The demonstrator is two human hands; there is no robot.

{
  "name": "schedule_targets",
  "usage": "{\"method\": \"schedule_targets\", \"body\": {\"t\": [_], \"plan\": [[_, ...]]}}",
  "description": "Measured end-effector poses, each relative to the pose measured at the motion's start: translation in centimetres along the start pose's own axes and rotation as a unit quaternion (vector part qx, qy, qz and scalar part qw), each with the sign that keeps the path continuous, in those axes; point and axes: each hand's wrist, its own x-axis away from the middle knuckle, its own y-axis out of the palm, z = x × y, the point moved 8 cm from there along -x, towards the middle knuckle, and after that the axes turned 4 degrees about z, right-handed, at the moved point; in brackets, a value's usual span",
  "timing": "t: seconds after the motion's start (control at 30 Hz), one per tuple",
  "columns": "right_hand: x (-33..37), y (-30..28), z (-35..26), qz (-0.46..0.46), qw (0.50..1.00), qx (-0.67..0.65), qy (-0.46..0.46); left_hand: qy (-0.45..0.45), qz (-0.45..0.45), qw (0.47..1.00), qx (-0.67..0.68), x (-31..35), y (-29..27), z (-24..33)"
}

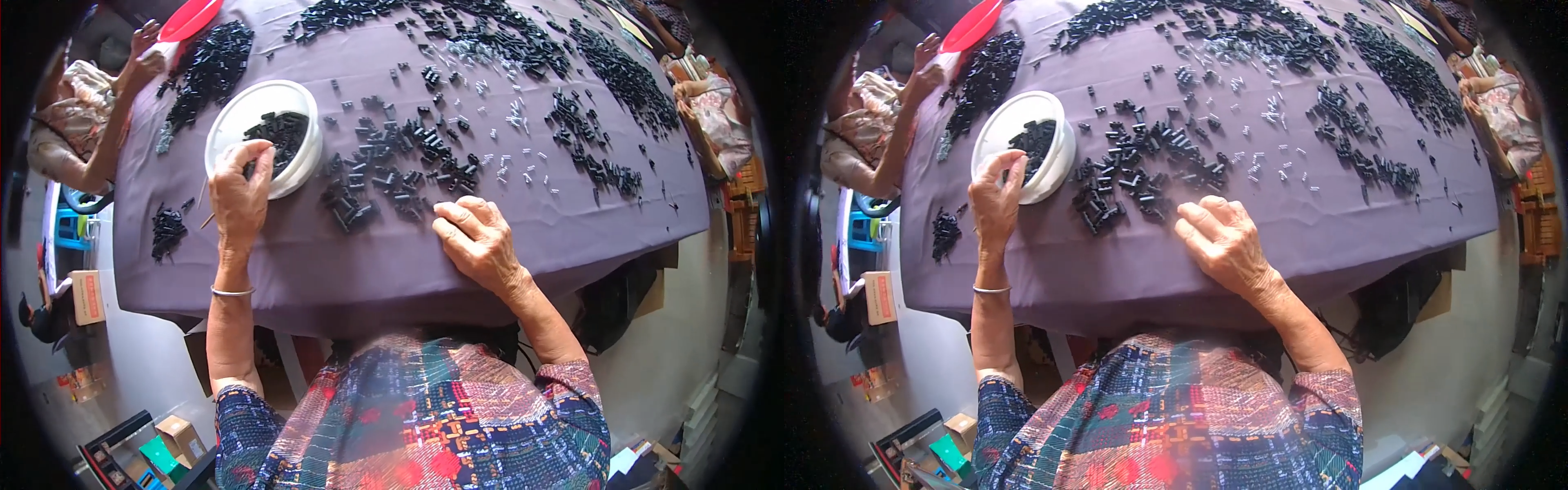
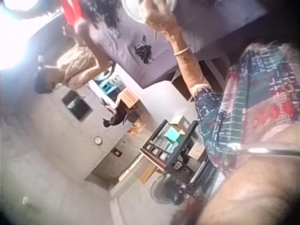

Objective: Assembling small black plastic components at a workshop table.

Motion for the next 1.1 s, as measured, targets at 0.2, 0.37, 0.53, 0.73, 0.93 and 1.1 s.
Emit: {"method": "schedule_targets", "body": {"t": [0.2,0.37,0.53,0.73,0.93,1.1], "plan": [[0.4,-4.5,3.2,0.155,0.984,-0.039,0.081,0.081,0.098,0.99,-0.056,0.9,-1.6,2.7],[3.0,-8.6,6.6,0.303,0.908,0.013,0.289,0.123,0.076,0.989,0.017,5.4,0.2,7.9],[2.2,-4.5,4.2,0.138,0.964,-0.075,0.213,0.139,-0.071,0.983,0.096,10.0,5.4,12.5],[2.6,-3.0,3.1,0.044,0.975,-0.057,0.208,0.105,-0.143,0.978,0.106,10.8,8.4,14.6],[2.6,-1.6,2.5,0.018,0.982,0.003,0.186,0.048,-0.133,0.978,0.153,10.9,9.1,14.1],[2.9,-2.8,2.3,0.083,0.98,-0.048,0.173,-0.077,-0.189,0.951,0.232,11.8,9.4,13.3]]}}
